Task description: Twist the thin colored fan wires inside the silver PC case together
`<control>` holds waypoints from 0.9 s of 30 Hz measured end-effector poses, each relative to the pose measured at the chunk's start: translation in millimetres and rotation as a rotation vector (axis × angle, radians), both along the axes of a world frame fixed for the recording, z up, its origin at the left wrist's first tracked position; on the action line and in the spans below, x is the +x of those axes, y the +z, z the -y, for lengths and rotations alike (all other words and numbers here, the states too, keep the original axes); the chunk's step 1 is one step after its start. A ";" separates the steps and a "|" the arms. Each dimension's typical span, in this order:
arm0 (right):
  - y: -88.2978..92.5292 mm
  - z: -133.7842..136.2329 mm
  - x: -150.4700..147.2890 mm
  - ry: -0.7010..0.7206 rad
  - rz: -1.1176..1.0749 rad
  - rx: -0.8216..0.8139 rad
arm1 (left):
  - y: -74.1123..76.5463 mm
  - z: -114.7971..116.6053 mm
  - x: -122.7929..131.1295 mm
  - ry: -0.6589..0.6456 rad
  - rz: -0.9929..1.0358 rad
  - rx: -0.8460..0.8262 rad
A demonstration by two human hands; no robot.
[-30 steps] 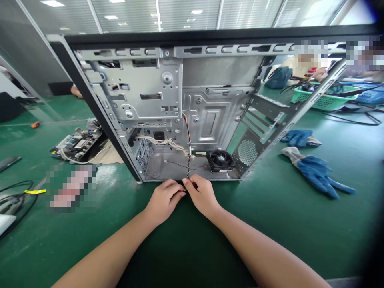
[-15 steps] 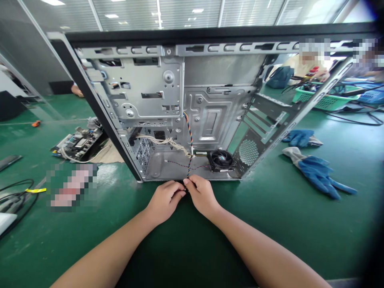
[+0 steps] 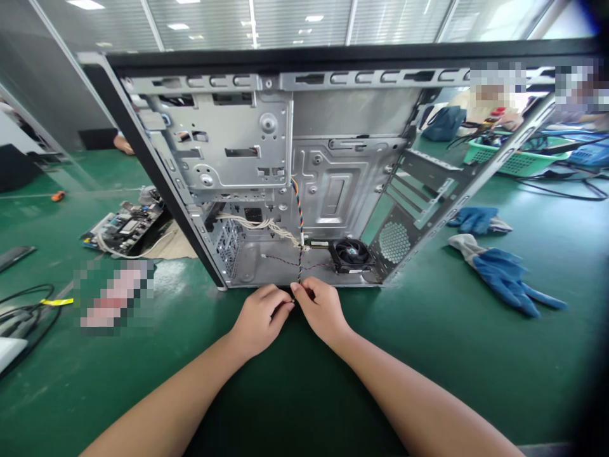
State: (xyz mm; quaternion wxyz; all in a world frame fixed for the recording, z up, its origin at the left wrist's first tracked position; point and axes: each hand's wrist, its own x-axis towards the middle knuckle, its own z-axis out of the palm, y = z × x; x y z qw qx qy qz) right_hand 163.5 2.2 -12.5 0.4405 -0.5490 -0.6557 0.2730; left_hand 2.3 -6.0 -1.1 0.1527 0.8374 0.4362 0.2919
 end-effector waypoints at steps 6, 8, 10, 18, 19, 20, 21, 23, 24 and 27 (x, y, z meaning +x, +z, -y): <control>-1.5 0.2 -0.5 -0.009 0.020 0.021 | -1.2 0.3 0.2 0.001 -0.013 -0.003; -1.5 -0.3 -0.6 0.006 0.031 0.026 | -1.8 0.2 0.3 0.003 -0.002 -0.005; -1.2 -0.7 -0.6 0.021 0.039 0.035 | -1.5 0.2 0.3 0.003 0.012 -0.005; 1.5 0.1 -0.3 0.075 0.000 0.037 | 5.5 0.1 1.3 0.002 0.079 -0.088; 1.9 0.2 -0.3 0.077 -0.005 0.034 | 5.9 0.2 1.4 0.005 0.089 -0.097; 2.1 0.2 -0.4 0.077 -0.009 0.031 | 6.1 0.2 1.6 0.007 0.099 -0.102; 2.1 0.2 -0.4 0.077 -0.010 0.029 | 6.0 0.3 1.7 0.008 0.104 -0.104; 1.9 0.0 -0.6 0.071 -0.012 0.021 | 5.3 0.5 1.7 0.010 0.104 -0.100; 1.6 -0.2 -0.7 0.066 -0.012 0.014 | 4.8 0.6 1.7 0.011 0.098 -0.094; 0.9 -0.8 -0.9 0.045 -0.013 -0.008 | 3.2 1.0 1.5 0.008 0.072 -0.060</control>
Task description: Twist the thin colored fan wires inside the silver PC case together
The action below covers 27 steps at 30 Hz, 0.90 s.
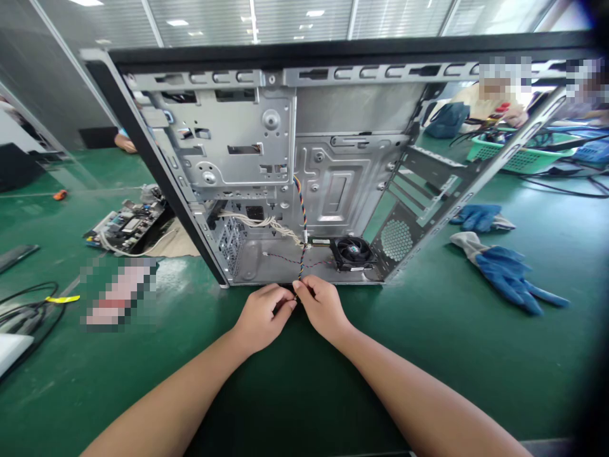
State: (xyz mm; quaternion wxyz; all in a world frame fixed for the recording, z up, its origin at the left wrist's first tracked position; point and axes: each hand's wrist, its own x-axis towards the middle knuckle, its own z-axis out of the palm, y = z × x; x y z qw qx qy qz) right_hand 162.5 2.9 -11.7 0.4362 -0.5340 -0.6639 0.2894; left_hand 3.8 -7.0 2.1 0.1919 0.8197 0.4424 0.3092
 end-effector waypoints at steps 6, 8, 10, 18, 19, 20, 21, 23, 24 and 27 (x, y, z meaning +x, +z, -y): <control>-0.5 0.0 -0.2 0.009 0.005 -0.004 | -0.8 0.7 -0.2 -0.018 -0.014 0.009; -0.8 0.3 -0.3 0.019 0.002 0.005 | -0.5 1.0 -0.1 -0.017 -0.011 0.008; -1.0 0.6 -0.5 0.029 0.001 0.014 | -0.3 1.2 0.0 -0.014 -0.011 0.004; -1.4 0.6 -0.9 0.061 0.011 0.035 | -0.4 1.1 -0.2 -0.018 -0.016 0.010; -1.5 0.5 -0.9 0.060 0.012 0.034 | -0.5 1.1 -0.3 -0.017 -0.016 0.014; -1.6 0.4 -0.9 0.056 0.013 0.032 | -0.7 1.1 -0.4 -0.015 -0.017 0.018; -1.7 0.4 -0.8 0.049 0.014 0.029 | -0.9 1.1 -0.3 -0.013 -0.019 0.025; -1.6 0.4 -0.9 0.026 0.015 0.021 | -1.6 0.9 -0.1 -0.010 -0.027 0.041; -1.5 0.4 -0.9 0.014 0.013 0.016 | -1.9 0.8 0.0 -0.009 -0.032 0.048; -0.5 0.8 -1.1 -0.017 0.001 -0.005 | -2.9 0.8 0.3 -0.006 -0.041 0.060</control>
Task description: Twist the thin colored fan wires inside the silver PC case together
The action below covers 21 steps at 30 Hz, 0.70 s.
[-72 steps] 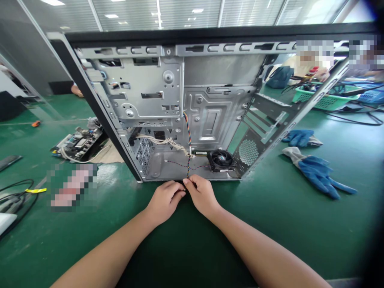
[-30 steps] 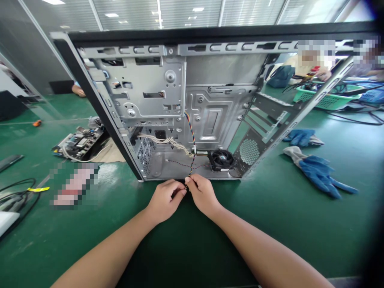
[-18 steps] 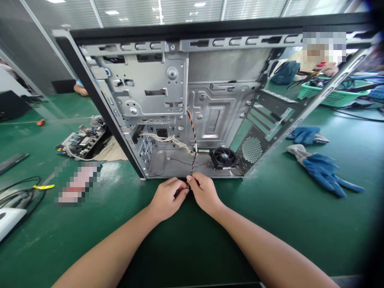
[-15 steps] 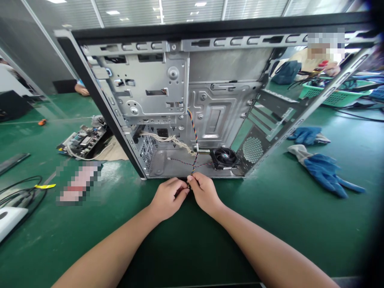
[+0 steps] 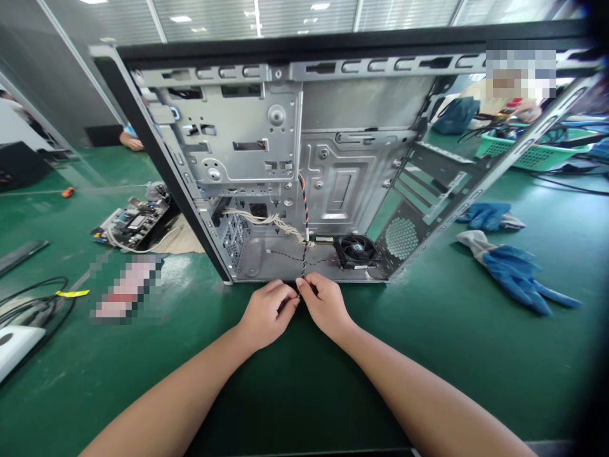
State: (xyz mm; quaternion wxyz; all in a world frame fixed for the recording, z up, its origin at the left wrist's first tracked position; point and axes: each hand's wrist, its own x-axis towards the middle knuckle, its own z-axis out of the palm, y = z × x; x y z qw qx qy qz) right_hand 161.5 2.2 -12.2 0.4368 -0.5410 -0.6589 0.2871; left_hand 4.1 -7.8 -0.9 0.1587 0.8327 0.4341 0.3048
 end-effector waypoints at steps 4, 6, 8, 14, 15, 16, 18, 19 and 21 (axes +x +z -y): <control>1.2 0.2 0.2 -0.042 -0.013 -0.014 | -0.8 0.0 -0.4 0.003 0.002 0.006; 1.2 0.0 0.4 -0.047 -0.004 -0.009 | -0.9 -0.3 -0.8 0.005 0.001 0.005; 0.7 -0.4 0.5 -0.032 0.012 0.007 | -0.9 -0.6 -1.0 0.004 -0.001 -0.005; -1.5 -1.0 0.5 0.049 0.043 0.055 | -0.8 -1.3 -1.2 -0.013 0.012 -0.062; -1.6 -0.9 0.6 0.061 0.046 0.058 | -0.8 -1.5 -1.1 -0.017 0.012 -0.070; -1.7 -0.9 0.7 0.069 0.048 0.060 | -0.8 -1.7 -0.9 -0.015 0.015 -0.072; -1.6 -0.9 0.9 0.079 0.048 0.060 | -0.6 -2.0 -0.7 -0.016 0.021 -0.075; -1.5 -1.0 1.0 0.081 0.045 0.055 | -0.6 -2.0 -0.6 -0.014 0.023 -0.075; -1.3 -1.4 0.9 0.076 0.038 0.038 | -0.5 -1.7 -0.5 -0.013 0.023 -0.071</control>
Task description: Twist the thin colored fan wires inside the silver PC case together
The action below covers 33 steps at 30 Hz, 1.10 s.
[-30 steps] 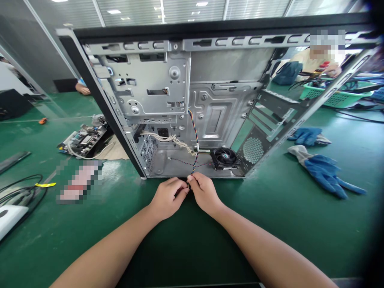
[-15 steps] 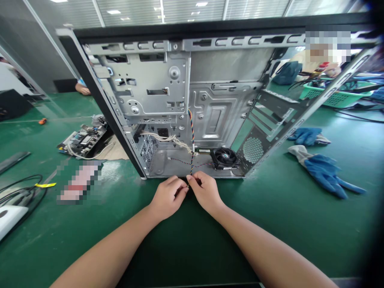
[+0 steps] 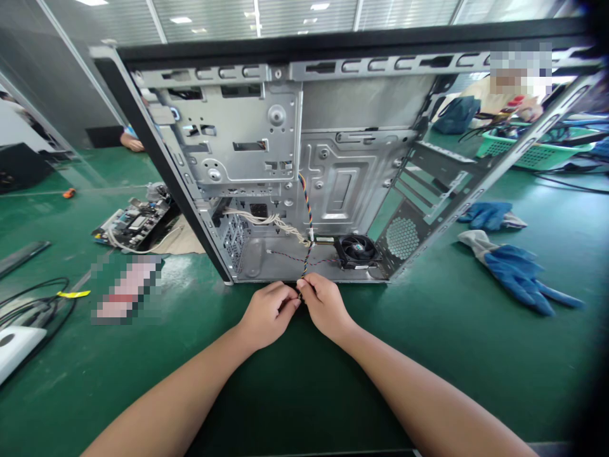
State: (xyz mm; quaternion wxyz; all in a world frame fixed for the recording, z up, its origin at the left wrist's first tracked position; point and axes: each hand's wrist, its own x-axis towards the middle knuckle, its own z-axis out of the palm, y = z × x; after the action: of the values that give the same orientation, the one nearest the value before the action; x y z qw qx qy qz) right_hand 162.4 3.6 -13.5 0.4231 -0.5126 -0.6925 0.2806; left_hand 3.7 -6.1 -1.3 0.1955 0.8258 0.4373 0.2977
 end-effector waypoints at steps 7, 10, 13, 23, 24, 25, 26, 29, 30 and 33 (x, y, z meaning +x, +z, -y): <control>-0.5 -0.1 -0.3 -0.078 -0.046 -0.065 | -0.6 0.9 -0.6 0.002 -0.021 0.032; -0.8 0.8 0.1 -0.092 -0.058 -0.069 | -1.1 0.7 -0.6 0.002 -0.021 0.039; -0.6 1.1 0.1 -0.079 -0.032 -0.054 | -1.4 0.9 -0.2 0.003 -0.034 0.037; 1.5 -0.3 0.3 0.014 0.029 0.016 | -1.7 0.8 0.5 -0.015 -0.031 0.018; 1.7 -0.4 0.3 0.013 0.031 0.015 | -1.7 0.9 0.5 -0.016 -0.030 0.015; 1.7 -0.5 0.2 0.010 0.033 0.012 | -1.6 1.0 0.6 -0.017 -0.030 0.013; 1.6 -0.5 0.2 0.003 0.032 0.007 | -1.5 1.1 0.7 -0.018 -0.031 0.010; 0.2 -0.4 0.3 -0.033 0.010 -0.016 | -1.4 1.4 0.9 -0.020 -0.036 0.010; -0.5 -0.4 0.4 -0.047 -0.001 -0.023 | -1.5 1.4 0.9 -0.021 -0.036 0.014; -1.8 -0.4 0.5 -0.070 -0.033 -0.042 | -1.6 1.4 0.8 -0.021 -0.035 0.023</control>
State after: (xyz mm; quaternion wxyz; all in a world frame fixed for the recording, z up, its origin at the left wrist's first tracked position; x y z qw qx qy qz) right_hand 162.9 4.0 -15.3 0.4333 -0.5407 -0.6608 0.2885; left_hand 4.4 -7.5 -2.9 0.1816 0.8375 0.4287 0.2862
